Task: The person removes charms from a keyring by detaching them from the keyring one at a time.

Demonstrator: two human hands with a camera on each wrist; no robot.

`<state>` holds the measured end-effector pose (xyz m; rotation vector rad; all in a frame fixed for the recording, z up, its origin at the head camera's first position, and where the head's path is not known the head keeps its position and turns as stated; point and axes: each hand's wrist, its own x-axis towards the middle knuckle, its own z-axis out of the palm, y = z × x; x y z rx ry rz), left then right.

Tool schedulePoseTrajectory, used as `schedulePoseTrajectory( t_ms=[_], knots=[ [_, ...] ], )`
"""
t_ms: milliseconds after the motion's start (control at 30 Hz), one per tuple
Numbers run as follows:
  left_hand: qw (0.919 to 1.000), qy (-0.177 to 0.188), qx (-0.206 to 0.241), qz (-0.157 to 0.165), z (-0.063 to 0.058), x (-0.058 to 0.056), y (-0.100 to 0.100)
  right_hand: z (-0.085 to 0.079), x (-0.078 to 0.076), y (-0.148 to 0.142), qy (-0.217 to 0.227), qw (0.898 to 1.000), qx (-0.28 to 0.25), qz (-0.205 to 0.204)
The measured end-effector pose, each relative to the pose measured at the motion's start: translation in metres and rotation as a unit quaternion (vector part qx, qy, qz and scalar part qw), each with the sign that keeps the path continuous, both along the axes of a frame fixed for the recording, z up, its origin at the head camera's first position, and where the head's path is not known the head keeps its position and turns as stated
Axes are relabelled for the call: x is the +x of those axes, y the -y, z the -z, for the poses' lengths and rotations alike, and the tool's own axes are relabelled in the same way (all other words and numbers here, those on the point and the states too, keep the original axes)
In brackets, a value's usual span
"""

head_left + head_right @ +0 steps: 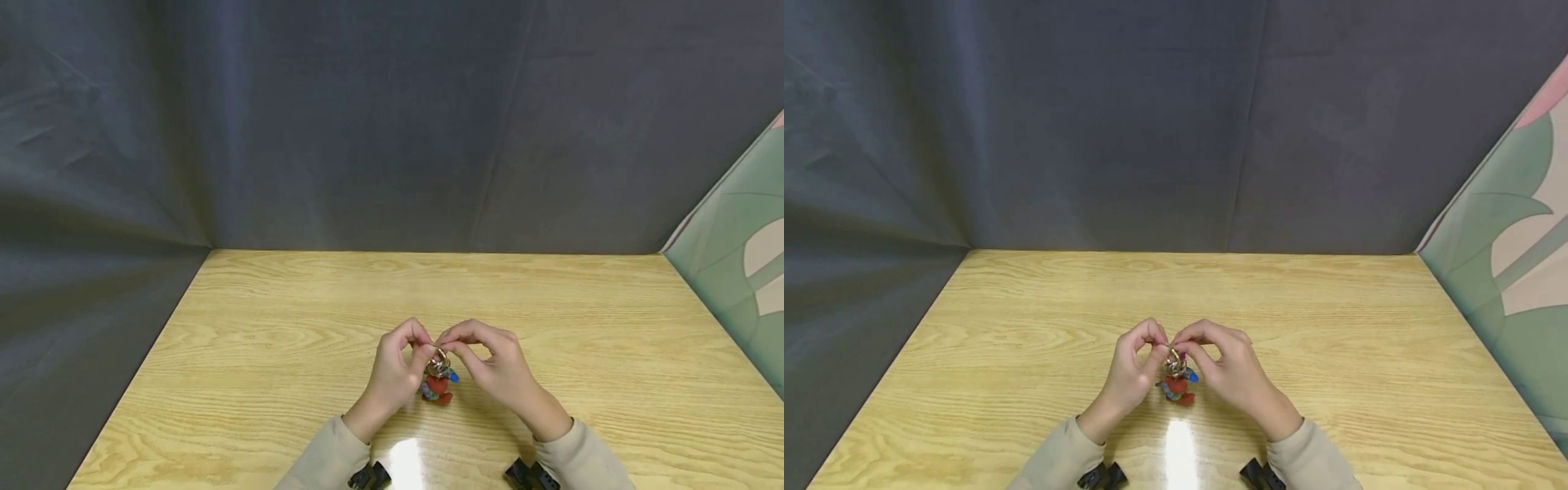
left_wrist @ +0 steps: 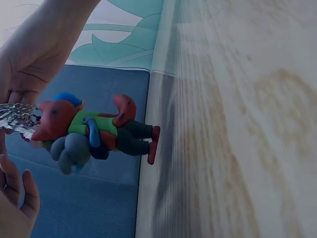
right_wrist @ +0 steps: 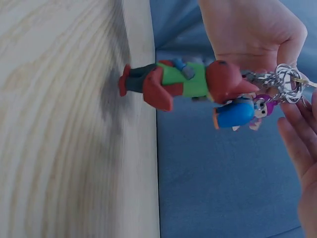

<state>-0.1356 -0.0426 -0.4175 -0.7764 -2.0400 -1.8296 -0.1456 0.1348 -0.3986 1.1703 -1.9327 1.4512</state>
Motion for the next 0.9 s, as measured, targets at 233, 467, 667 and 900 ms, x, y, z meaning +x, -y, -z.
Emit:
schedulePoseTrajectory(
  t_ms=[233, 467, 667, 900],
  knots=[
    [0.9995, -0.004, -0.019, -0.023, -0.003, -0.001, 0.003, -0.002, -0.002, -0.002, -0.013, 0.999, 0.018, 0.029],
    [0.9967, 0.039, -0.031, -0.064, -0.006, 0.001, 0.003, 0.001, -0.003, -0.004, 0.02, 0.999, 0.031, 0.0],
    [0.995, 0.049, -0.031, -0.08, -0.008, 0.002, 0.004, -0.002, -0.002, -0.004, 0.02, 0.999, 0.029, -0.014],
    [0.9893, -0.009, -0.079, -0.123, -0.006, 0.001, 0.005, -0.01, 0.002, -0.002, 0.102, 0.986, 0.104, 0.085]
  ],
)
